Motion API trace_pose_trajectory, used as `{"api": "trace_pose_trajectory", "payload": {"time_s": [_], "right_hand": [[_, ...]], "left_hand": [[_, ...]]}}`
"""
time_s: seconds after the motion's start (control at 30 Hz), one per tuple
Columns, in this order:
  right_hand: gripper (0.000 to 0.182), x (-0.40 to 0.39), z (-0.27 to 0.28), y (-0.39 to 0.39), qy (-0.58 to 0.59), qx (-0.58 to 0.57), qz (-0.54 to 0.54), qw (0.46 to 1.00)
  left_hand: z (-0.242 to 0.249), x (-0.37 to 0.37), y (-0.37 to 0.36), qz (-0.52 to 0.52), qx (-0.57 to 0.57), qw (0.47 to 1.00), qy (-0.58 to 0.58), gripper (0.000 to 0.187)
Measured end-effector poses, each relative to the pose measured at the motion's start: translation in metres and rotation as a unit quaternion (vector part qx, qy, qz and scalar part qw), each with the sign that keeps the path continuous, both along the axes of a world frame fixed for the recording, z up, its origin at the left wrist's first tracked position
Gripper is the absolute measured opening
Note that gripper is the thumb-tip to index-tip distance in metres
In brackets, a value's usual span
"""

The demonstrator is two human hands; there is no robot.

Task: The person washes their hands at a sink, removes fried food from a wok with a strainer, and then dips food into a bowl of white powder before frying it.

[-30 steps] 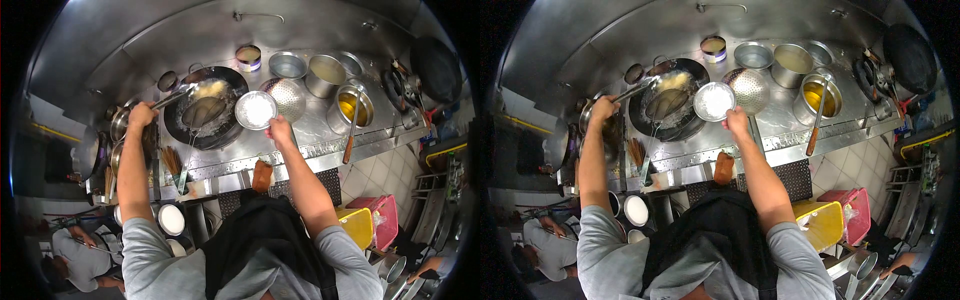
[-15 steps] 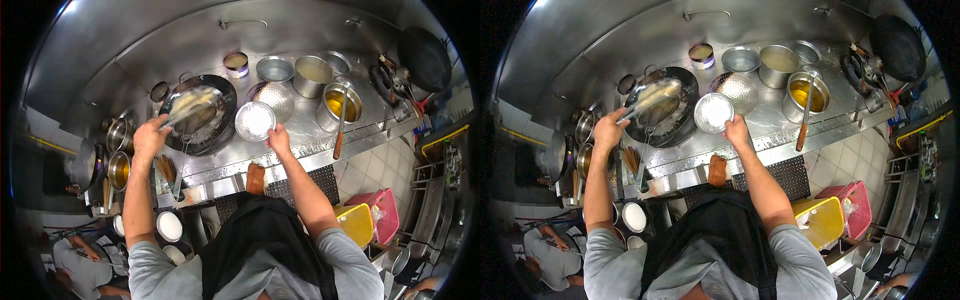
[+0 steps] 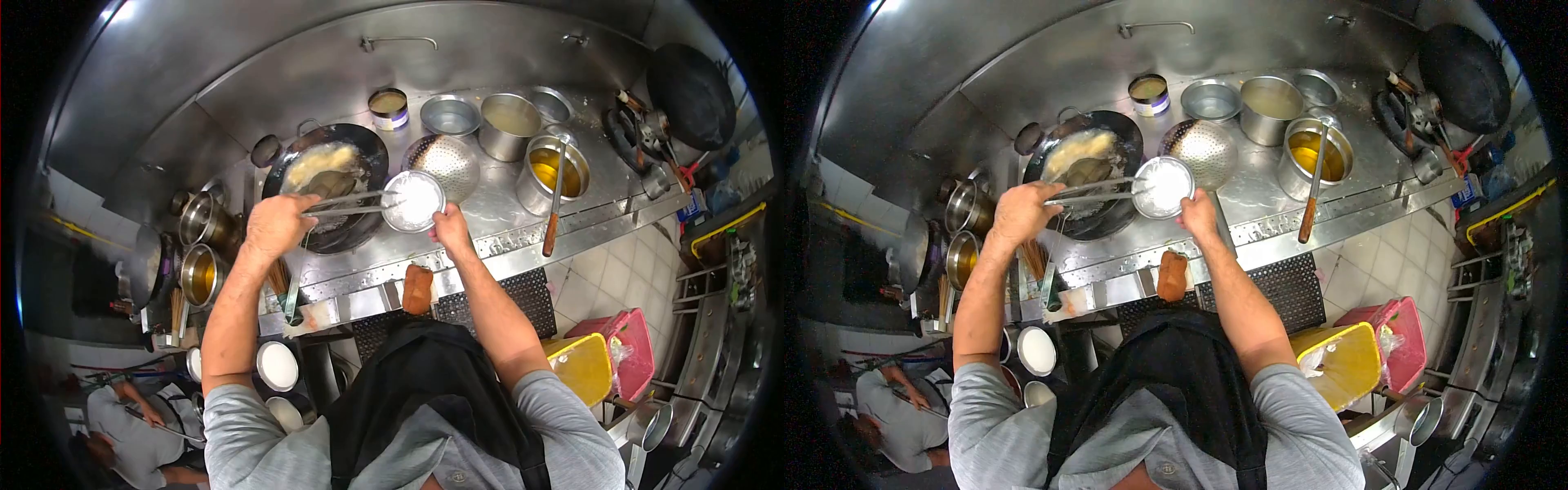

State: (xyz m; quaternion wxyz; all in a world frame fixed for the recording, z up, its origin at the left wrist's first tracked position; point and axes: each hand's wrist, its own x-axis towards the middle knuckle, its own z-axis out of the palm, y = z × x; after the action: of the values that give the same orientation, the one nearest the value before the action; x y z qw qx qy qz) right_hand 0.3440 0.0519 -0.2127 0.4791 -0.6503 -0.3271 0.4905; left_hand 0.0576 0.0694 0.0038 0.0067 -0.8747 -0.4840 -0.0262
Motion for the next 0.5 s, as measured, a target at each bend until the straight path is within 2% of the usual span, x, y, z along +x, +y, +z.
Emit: {"api": "trace_pose_trajectory", "payload": {"time_s": [0.13, 0.27, 0.33, 0.4, 0.47, 0.5], "right_hand": [[0.013, -0.009, -0.005, -0.002, 0.034, -0.013, -0.043, 0.998], [0.015, -0.013, -0.013, -0.015, 0.044, -0.004, -0.098, 0.994], [0.014, -0.015, -0.003, -0.035, 0.057, 0.003, -0.123, 0.991], [0.014, -0.01, -0.01, -0.061, 0.065, 0.018, -0.146, 0.987], [0.014, -0.002, -0.016, -0.094, 0.056, 0.016, -0.181, 0.982], [0.014, 0.003, -0.016, -0.114, 0.045, 0.02, -0.192, 0.98]], "left_hand": [[0.02, -0.029, 0.023, 0.073, 0.004, 0.997, -0.004, 0.037], [-0.009, -0.072, 0.09, 0.11, 0.033, 0.993, 0.017, 0.038], [-0.034, -0.083, 0.124, 0.196, 0.008, 0.979, 0.059, 0.041], [-0.072, -0.097, 0.155, 0.21, 0.011, 0.976, 0.053, 0.041], [-0.082, -0.091, 0.159, 0.262, -0.008, 0.964, 0.036, 0.043], [-0.088, -0.093, 0.158, 0.256, -0.008, 0.966, 0.035, 0.043]]}}
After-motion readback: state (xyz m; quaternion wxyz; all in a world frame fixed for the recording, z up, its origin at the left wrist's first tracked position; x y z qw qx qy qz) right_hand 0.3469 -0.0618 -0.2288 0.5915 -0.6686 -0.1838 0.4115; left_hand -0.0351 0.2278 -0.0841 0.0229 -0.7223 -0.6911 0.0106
